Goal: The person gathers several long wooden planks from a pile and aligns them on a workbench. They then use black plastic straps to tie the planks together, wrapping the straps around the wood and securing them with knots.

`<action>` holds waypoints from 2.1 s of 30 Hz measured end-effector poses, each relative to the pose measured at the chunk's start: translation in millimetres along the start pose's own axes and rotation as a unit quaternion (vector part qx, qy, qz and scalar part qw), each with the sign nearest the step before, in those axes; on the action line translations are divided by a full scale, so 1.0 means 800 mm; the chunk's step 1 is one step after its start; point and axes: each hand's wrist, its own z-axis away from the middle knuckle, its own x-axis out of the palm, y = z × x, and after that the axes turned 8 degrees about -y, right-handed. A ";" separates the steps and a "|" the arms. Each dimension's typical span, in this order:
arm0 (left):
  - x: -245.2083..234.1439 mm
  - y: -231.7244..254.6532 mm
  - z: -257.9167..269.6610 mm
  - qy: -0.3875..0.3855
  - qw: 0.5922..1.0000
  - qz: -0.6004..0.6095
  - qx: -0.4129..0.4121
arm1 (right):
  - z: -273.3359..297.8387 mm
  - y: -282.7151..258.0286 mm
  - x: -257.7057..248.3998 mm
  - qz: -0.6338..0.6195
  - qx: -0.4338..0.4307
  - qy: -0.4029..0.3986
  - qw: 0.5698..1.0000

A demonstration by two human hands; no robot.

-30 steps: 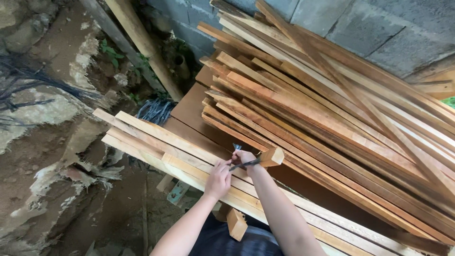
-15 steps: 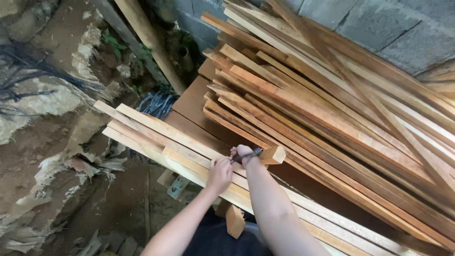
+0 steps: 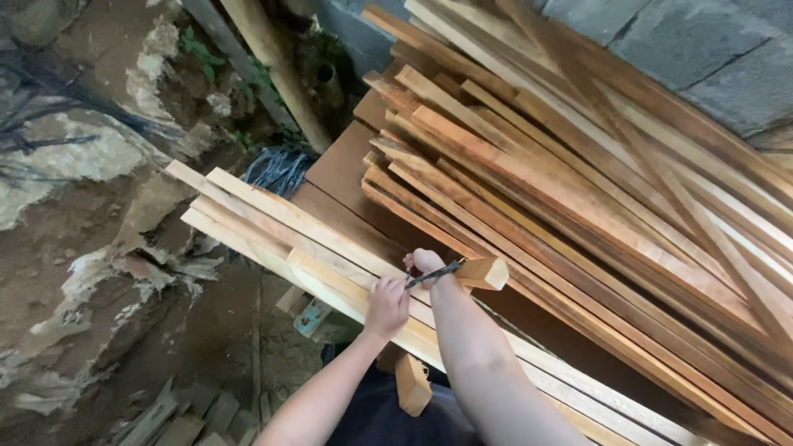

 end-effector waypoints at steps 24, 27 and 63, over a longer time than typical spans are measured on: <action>-0.114 0.031 -0.067 0.036 0.949 0.171 -0.264 | 0.228 -0.067 0.027 0.121 -0.228 -0.080 0.963; -0.102 0.031 -0.091 0.013 0.963 0.136 -0.234 | 0.257 -0.062 0.018 0.185 -0.283 -0.135 0.931; -0.125 0.025 -0.093 -0.249 0.937 -0.014 -0.246 | 0.216 -0.024 -0.001 0.113 -0.347 -0.106 0.925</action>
